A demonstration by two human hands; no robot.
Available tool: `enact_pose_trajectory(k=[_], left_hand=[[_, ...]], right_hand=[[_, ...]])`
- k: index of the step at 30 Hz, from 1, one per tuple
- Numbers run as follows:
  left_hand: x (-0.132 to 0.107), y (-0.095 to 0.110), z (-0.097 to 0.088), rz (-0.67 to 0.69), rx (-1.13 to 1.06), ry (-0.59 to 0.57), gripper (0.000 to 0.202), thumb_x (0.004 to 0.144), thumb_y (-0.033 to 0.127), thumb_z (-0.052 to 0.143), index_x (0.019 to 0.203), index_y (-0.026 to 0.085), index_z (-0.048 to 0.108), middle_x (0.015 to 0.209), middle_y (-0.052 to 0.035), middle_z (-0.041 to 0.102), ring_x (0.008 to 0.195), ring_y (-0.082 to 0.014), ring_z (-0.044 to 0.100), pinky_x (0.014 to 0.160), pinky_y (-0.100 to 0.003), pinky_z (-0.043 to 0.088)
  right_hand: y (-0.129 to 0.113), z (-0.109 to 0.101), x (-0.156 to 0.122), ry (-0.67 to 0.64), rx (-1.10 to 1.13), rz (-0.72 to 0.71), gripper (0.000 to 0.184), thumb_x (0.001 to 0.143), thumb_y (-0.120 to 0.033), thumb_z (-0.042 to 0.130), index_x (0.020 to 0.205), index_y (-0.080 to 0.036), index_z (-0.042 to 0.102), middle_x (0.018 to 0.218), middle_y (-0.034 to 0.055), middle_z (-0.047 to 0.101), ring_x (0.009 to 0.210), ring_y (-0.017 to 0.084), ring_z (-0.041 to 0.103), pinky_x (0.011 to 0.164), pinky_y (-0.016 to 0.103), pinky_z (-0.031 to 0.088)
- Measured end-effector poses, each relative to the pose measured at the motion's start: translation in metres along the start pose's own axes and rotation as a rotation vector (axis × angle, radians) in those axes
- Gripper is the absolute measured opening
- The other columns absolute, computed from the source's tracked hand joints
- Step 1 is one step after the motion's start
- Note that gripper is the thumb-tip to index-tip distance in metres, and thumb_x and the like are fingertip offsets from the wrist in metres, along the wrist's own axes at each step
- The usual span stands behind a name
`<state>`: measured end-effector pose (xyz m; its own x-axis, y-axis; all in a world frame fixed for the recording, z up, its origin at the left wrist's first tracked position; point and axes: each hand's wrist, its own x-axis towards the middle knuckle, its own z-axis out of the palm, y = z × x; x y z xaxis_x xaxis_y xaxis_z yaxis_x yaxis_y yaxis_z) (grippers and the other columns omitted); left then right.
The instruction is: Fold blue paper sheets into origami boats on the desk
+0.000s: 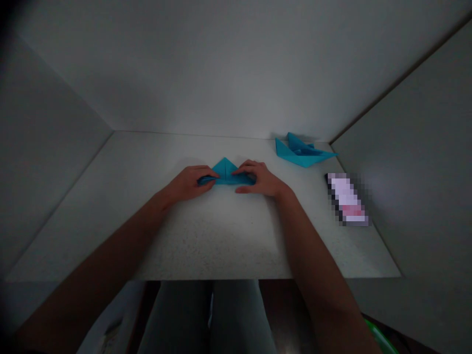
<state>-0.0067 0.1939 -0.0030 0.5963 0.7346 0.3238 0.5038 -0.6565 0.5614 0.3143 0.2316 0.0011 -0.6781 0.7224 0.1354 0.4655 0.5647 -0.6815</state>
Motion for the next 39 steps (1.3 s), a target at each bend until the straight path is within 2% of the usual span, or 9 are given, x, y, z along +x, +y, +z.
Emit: enact_pose_trajectory(k=[6,10,16,21,26,30,33,37,39], left_hand=[[0.004,0.000,-0.004,-0.155,-0.118,-0.003,0.024,0.104,0.042,0.067,0.109,0.027,0.085,0.106,-0.0041,0.086,0.094,-0.0220,0.080,0.094,-0.037,0.063],[0.004,-0.003,-0.004,-0.183,-0.122,0.035,0.022,0.103,0.042,0.068,0.106,0.027,0.085,0.103,-0.0035,0.086,0.092,-0.0218,0.079,0.092,-0.037,0.062],[0.004,-0.002,0.000,-0.210,-0.104,0.064,0.025,0.101,0.049,0.074,0.097,0.026,0.083,0.096,-0.0038,0.083,0.089,-0.0214,0.077,0.089,-0.036,0.062],[0.003,0.005,0.000,-0.223,-0.172,0.085,0.039,0.090,0.060,0.086,0.102,0.023,0.082,0.100,-0.0057,0.084,0.093,-0.0232,0.079,0.092,-0.038,0.064],[0.001,0.008,-0.005,-0.235,-0.253,0.074,0.043,0.100,0.063,0.072,0.114,0.024,0.081,0.110,-0.0083,0.084,0.103,-0.0250,0.079,0.096,-0.040,0.065],[0.000,0.003,-0.006,-0.172,-0.126,0.110,0.033,0.100,0.051,0.072,0.119,0.024,0.079,0.121,-0.0090,0.079,0.111,-0.0251,0.076,0.099,-0.040,0.063],[0.001,-0.003,-0.004,-0.152,0.025,0.079,0.027,0.099,0.040,0.073,0.121,0.025,0.078,0.128,-0.0096,0.075,0.114,-0.0255,0.074,0.103,-0.042,0.060],[0.000,-0.009,0.000,-0.239,0.216,0.051,0.046,0.092,0.054,0.084,0.124,0.023,0.076,0.127,-0.0124,0.073,0.117,-0.0326,0.070,0.107,-0.051,0.055],[-0.001,-0.010,0.003,-0.280,0.283,0.066,0.056,0.087,0.062,0.088,0.123,0.022,0.075,0.127,-0.0144,0.072,0.123,-0.0377,0.066,0.110,-0.056,0.051]], right_hand=[[-0.002,-0.007,-0.004,0.023,0.221,0.046,0.037,0.090,-0.064,0.086,0.111,-0.033,0.089,0.121,0.0071,0.079,0.113,0.030,0.075,0.108,0.052,0.057],[0.002,-0.005,-0.002,0.049,0.204,0.096,0.035,0.095,-0.064,0.080,0.097,-0.029,0.088,0.112,0.0073,0.080,0.102,0.028,0.075,0.098,0.049,0.060],[0.002,-0.003,-0.001,0.066,0.286,0.086,0.037,0.095,-0.064,0.080,0.102,-0.029,0.087,0.111,0.0077,0.081,0.107,0.028,0.076,0.104,0.048,0.059],[0.006,-0.003,-0.001,0.042,0.233,0.064,0.034,0.093,-0.062,0.081,0.099,-0.029,0.086,0.114,0.0070,0.080,0.104,0.026,0.075,0.100,0.045,0.060],[0.009,0.001,-0.003,0.111,0.205,0.129,0.033,0.096,-0.057,0.077,0.106,-0.027,0.083,0.106,0.0069,0.079,0.096,0.027,0.073,0.088,0.043,0.060],[0.013,0.005,-0.003,0.182,0.169,0.106,0.041,0.096,-0.054,0.079,0.127,-0.028,0.078,0.119,0.0101,0.078,0.111,0.031,0.073,0.097,0.048,0.059],[0.016,0.008,-0.002,0.223,-0.003,0.093,0.044,0.095,-0.061,0.079,0.125,-0.028,0.078,0.120,0.0126,0.074,0.113,0.035,0.070,0.102,0.055,0.054],[0.016,0.009,-0.003,0.229,-0.172,0.139,0.058,0.082,-0.073,0.088,0.115,-0.026,0.077,0.125,0.0141,0.071,0.122,0.041,0.065,0.111,0.064,0.044],[0.014,0.008,-0.004,0.203,-0.174,0.156,0.056,0.082,-0.073,0.088,0.109,-0.025,0.076,0.127,0.0142,0.070,0.125,0.042,0.065,0.112,0.065,0.042]])
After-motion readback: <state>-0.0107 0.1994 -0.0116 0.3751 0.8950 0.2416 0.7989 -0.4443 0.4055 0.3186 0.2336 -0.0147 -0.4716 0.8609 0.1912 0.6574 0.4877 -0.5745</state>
